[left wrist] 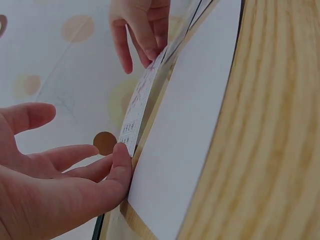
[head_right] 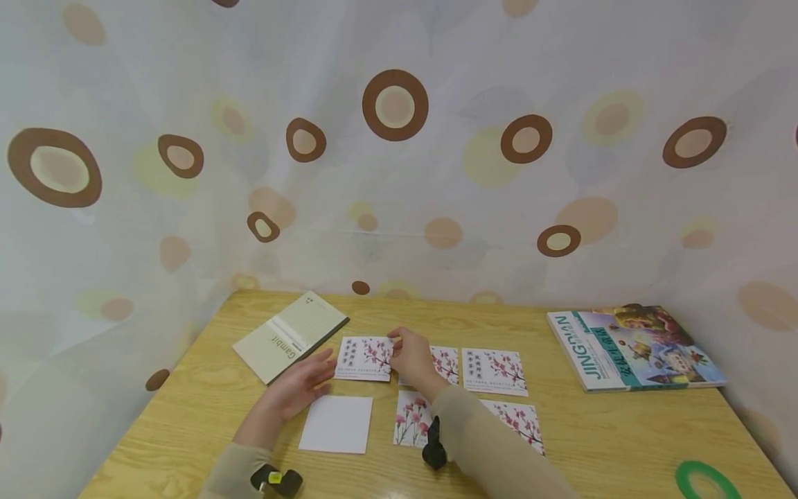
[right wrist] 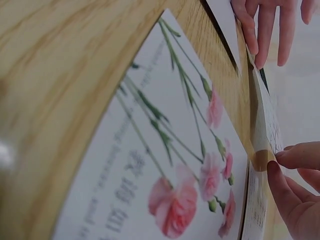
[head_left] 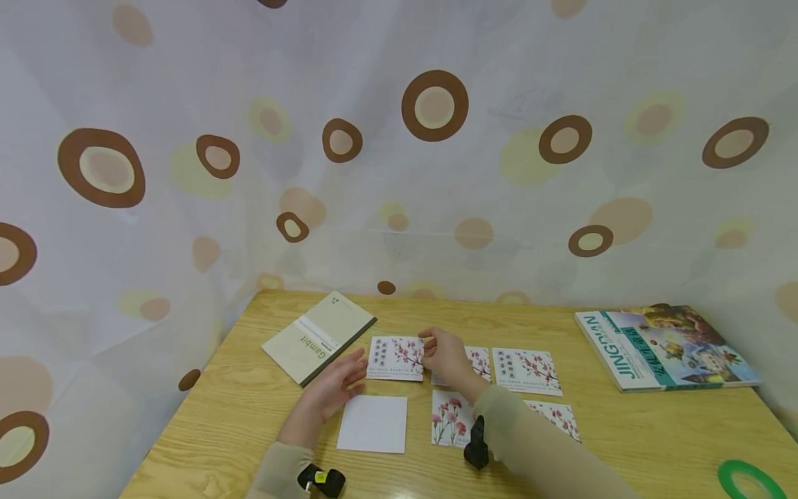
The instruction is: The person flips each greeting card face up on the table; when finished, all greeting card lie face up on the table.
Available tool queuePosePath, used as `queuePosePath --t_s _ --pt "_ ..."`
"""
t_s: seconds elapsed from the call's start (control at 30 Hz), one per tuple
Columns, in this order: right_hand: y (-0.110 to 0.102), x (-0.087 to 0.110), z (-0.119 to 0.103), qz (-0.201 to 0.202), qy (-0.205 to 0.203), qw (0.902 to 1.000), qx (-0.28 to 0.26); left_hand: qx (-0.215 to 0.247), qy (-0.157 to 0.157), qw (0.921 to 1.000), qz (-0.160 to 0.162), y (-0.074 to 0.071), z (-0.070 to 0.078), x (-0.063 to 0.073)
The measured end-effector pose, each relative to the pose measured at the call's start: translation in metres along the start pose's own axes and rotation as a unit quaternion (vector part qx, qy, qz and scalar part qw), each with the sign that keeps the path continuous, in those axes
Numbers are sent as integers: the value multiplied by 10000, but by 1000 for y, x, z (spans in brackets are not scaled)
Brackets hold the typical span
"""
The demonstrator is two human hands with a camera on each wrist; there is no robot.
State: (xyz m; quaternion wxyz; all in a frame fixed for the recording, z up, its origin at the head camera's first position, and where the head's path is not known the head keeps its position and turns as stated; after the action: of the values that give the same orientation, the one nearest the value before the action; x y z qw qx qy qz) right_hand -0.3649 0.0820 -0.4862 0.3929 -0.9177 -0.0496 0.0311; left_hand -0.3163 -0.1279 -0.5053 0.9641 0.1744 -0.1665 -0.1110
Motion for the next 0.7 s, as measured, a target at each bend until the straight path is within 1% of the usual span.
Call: queuePosePath --t_s 0.13,0.37,0.57,0.7 --pt "1 0 0 -35 42 10000 64 35 -57 10000 -47 0 -2 -1" --pt "1 2 -1 -81 93 9995 283 65 -48 9999 135 -2 -2 -1" --pt "1 2 2 -132 167 9994 283 29 -6 9999 138 -2 0 -2" --pt "1 1 3 -110 154 9994 296 50 -31 9999 138 -3 -1 -2"
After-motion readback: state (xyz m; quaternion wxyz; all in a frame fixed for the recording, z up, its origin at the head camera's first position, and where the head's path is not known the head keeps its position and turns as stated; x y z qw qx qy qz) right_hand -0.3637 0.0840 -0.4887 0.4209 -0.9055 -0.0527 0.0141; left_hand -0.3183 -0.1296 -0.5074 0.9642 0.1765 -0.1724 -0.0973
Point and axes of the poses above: each hand's wrist, its own x-axis away from the middle knuckle, its own y-axis out of the palm, z = x × y, the point moved 7 cm from there along -x, towards the middle knuckle, and after that the axes turned 12 degrees about x, right-handed, at the moved point
